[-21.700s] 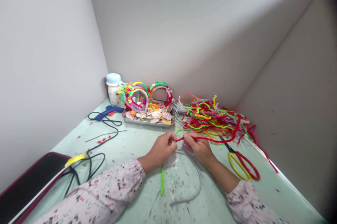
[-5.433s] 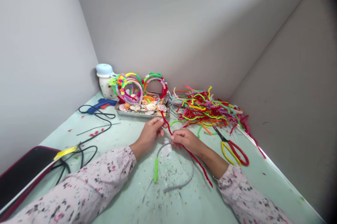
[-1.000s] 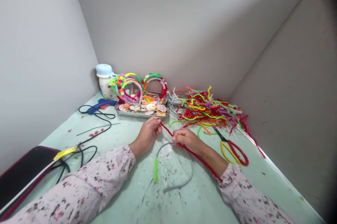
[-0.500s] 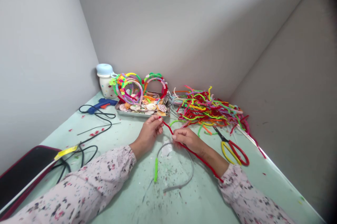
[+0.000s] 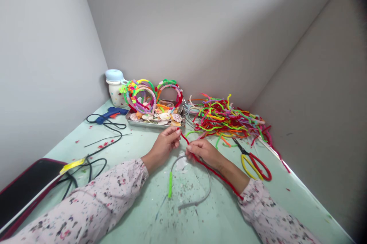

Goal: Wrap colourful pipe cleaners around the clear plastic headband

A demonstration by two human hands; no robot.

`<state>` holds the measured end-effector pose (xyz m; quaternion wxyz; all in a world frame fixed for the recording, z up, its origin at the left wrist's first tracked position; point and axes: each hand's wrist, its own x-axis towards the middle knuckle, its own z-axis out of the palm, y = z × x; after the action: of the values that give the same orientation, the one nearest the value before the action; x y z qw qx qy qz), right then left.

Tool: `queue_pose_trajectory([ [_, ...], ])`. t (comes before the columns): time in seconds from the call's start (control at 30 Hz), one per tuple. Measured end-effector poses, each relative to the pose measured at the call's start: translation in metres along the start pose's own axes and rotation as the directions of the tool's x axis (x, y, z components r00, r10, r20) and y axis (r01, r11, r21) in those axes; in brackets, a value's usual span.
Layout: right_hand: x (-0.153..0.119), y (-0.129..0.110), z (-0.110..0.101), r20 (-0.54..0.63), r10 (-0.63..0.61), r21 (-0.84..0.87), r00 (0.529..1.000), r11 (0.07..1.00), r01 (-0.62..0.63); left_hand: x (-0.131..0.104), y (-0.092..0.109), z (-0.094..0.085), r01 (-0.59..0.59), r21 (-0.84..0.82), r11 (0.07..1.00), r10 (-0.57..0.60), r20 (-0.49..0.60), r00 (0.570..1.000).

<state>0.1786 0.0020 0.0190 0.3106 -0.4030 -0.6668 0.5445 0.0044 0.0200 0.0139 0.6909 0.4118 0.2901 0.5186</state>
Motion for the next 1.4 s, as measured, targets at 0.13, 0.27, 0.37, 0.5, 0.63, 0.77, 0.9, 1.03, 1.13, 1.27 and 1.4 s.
queue_pose_trajectory([
  [0.13,0.0017,0.0039,0.0007,-0.015,0.031,0.044,0.999,0.999,-0.030,0.0005,0.0000,-0.0004,0.015,-0.025,1.000,-0.015,-0.009,1.000],
  [0.27,0.0024,0.0042,0.0012,-0.020,0.027,0.040,0.999,0.999,-0.026,0.0015,-0.0006,-0.0010,0.028,-0.066,0.997,-0.032,-0.053,0.998],
  [0.37,0.0026,0.0032,0.0014,-0.012,0.035,0.048,0.999,0.998,-0.034,0.0019,-0.0009,-0.0017,0.030,-0.085,0.996,-0.035,-0.054,0.998],
  [0.5,0.0029,0.0027,0.0016,-0.015,0.046,0.047,0.999,0.998,-0.045,0.0018,-0.0003,-0.0017,0.020,-0.087,0.996,-0.024,-0.044,0.999],
  [0.63,0.0028,0.0027,0.0020,-0.019,0.045,0.046,0.999,0.998,-0.044,0.0013,0.0001,-0.0011,0.013,-0.052,0.999,-0.015,-0.029,0.999],
  [0.77,0.0031,0.0041,0.0023,-0.026,0.042,0.042,0.999,0.998,-0.041,0.0014,-0.0012,-0.0021,0.000,-0.020,1.000,-0.001,-0.010,1.000],
  [0.9,0.0031,0.0053,0.0019,-0.027,0.030,0.034,0.999,0.999,-0.029,0.0017,-0.0023,-0.0029,-0.008,-0.019,1.000,0.007,-0.013,1.000],
  [1.03,0.0023,0.0029,0.0016,-0.035,0.031,0.031,0.999,0.999,-0.029,0.0016,-0.0023,-0.0023,-0.015,-0.012,1.000,0.015,-0.017,1.000],
  [1.13,0.0023,0.0014,0.0016,-0.029,0.031,0.035,0.999,0.999,-0.030,0.0012,-0.0020,-0.0018,-0.016,-0.011,1.000,0.016,-0.019,1.000],
  [1.27,0.0030,0.0021,0.0018,-0.023,0.038,0.058,0.999,0.998,-0.037,0.0012,-0.0017,-0.0014,-0.015,-0.022,1.000,0.014,-0.028,1.000],
  [1.4,0.0032,0.0037,0.0017,-0.017,0.031,0.050,0.999,0.998,-0.030,0.0018,-0.0020,-0.0023,-0.011,-0.019,1.000,0.011,-0.033,0.999],
])
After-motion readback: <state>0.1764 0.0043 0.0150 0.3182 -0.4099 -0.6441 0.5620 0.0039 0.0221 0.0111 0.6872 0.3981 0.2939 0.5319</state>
